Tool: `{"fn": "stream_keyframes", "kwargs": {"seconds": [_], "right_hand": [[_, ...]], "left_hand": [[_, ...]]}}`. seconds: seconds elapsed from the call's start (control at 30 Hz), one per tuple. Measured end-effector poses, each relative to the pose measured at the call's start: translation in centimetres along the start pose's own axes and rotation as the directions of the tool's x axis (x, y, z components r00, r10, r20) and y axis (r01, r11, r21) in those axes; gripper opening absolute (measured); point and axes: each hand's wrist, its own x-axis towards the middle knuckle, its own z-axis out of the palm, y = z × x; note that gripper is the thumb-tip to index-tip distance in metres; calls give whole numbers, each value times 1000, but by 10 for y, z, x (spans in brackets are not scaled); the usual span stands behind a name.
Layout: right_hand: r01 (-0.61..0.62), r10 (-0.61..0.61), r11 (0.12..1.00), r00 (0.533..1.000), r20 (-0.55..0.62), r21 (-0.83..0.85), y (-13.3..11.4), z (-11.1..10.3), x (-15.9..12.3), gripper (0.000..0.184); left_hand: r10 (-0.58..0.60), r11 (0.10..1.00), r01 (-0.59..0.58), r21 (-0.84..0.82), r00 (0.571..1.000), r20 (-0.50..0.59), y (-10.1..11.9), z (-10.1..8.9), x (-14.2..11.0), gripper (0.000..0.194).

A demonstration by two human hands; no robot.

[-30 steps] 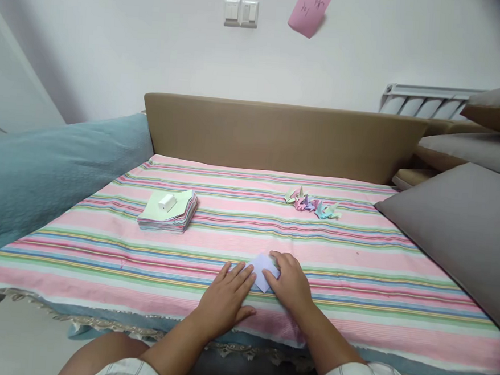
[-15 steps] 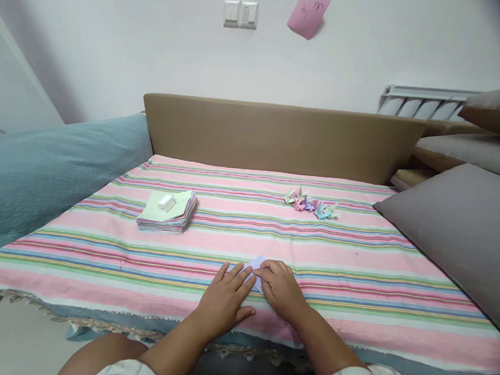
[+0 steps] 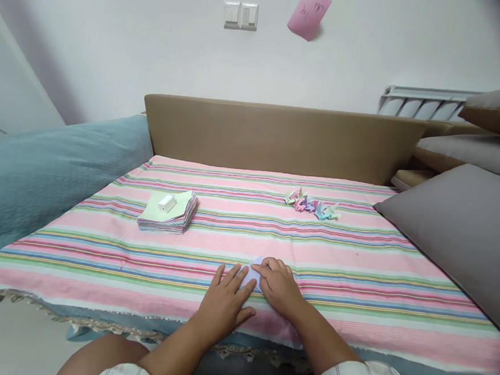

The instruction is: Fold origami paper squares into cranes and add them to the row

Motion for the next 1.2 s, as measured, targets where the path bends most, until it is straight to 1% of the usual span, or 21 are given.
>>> {"fn": "stream_keyframes", "kwargs": {"seconds": [0.1,0.2,0.27,0.33,0.37,0.43,0.53,0.67,0.83,0.93,1.07,1.2], "right_hand": [[-22,22,1000,1000,1,-2,2,1,4,43],[-17,17,1000,999,-40,11,5,2,4,41],[26,-21,998,995,-95,53,7,3,1,37],[97,-83,991,986,-144,90,9,3,-3,32],[124,-109,988,982,-152,93,10,2,-5,31],[137,-124,988,981,-151,76,11,2,-8,30],[71,-67,997,987,-144,25,13,2,-9,30],[-23,20,1000,990,-140,-20,17,4,-3,32],[-82,79,996,991,-109,-30,19,5,1,38],[-42,41,999,990,-136,-5,18,4,-2,36],[81,-71,996,977,-201,39,17,3,-7,33],[151,-135,987,963,-234,53,16,2,-12,32]], "left_hand": [[-3,1000,3,4,1000,-13,0,1,-1,53],[0,1000,0,3,1000,-22,1,1,-2,53],[3,1000,-3,2,1000,-21,0,0,-2,53],[4,1000,-4,4,1000,-23,0,0,-1,53],[8,1000,-8,3,1000,-25,0,-1,-1,53],[28,1000,-28,-4,999,-24,0,-2,-1,53],[58,998,-58,-25,998,-5,0,-4,0,52],[54,998,-53,-37,999,10,1,-6,0,51],[42,996,-40,-77,999,26,0,-6,1,51],[27,993,-20,-119,998,54,-2,-7,2,51],[8,987,8,-162,995,99,-4,-8,4,53],[-4,989,27,-143,987,162,-3,-12,8,54]]}}
